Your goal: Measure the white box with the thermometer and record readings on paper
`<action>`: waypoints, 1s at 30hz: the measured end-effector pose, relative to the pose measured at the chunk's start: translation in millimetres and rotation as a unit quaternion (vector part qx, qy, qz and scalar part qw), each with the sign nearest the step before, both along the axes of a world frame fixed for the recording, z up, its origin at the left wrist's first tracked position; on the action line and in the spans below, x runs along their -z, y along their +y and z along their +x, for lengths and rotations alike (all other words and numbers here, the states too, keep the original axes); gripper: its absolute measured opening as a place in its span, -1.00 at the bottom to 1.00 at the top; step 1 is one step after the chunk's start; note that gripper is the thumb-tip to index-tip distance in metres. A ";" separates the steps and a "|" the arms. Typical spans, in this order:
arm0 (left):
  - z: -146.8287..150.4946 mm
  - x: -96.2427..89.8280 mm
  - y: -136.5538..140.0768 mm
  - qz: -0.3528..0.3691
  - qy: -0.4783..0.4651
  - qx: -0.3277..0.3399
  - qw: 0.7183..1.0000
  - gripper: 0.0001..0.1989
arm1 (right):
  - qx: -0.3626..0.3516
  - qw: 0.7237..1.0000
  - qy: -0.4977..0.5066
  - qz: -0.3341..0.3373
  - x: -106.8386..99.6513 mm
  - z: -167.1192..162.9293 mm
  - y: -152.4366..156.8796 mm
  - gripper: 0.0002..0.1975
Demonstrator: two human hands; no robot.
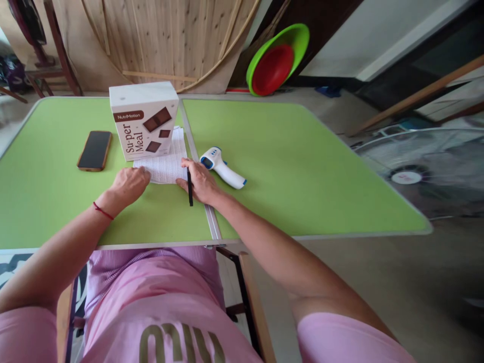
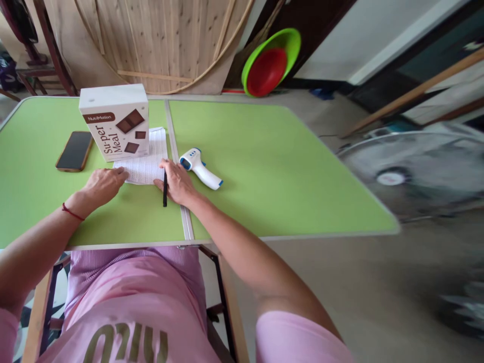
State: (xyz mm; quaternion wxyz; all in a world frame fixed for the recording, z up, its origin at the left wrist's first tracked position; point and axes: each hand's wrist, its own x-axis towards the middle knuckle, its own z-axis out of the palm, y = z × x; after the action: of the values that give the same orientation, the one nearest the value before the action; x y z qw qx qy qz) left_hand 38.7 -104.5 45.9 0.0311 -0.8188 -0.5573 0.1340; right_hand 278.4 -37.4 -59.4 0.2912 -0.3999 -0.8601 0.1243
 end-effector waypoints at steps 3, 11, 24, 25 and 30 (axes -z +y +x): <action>5.0 -5.8 -9.2 -0.011 0.010 0.002 1.000 -0.54 | -0.017 1.000 -0.010 -0.004 -3.6 -0.5 -7.2 -0.59; -0.7 -11.8 -51.0 -0.036 0.021 0.000 0.999 -0.54 | -0.048 0.998 -0.025 -0.021 -10.8 -4.4 -49.7 -0.61; -28.9 17.0 -123.1 0.042 -0.083 0.010 0.996 -0.61 | -0.065 0.997 0.004 -0.028 -12.1 7.7 -110.5 -0.55; -37.7 20.8 -124.8 0.050 -0.137 0.019 0.989 -0.67 | -0.060 0.998 -0.001 -0.034 -15.6 11.0 -106.4 -0.55; -96.8 29.1 -100.3 0.060 -0.434 -0.150 0.886 -0.61 | -0.056 0.996 -0.068 0.013 -32.4 24.6 -54.7 -0.68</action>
State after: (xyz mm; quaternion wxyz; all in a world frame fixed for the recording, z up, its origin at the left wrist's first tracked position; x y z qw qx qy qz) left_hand -58.1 -204.7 16.8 -0.1853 -0.6986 -0.6382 -0.2652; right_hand 303.0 -92.0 -27.0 0.2297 -0.3553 -0.9003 0.1018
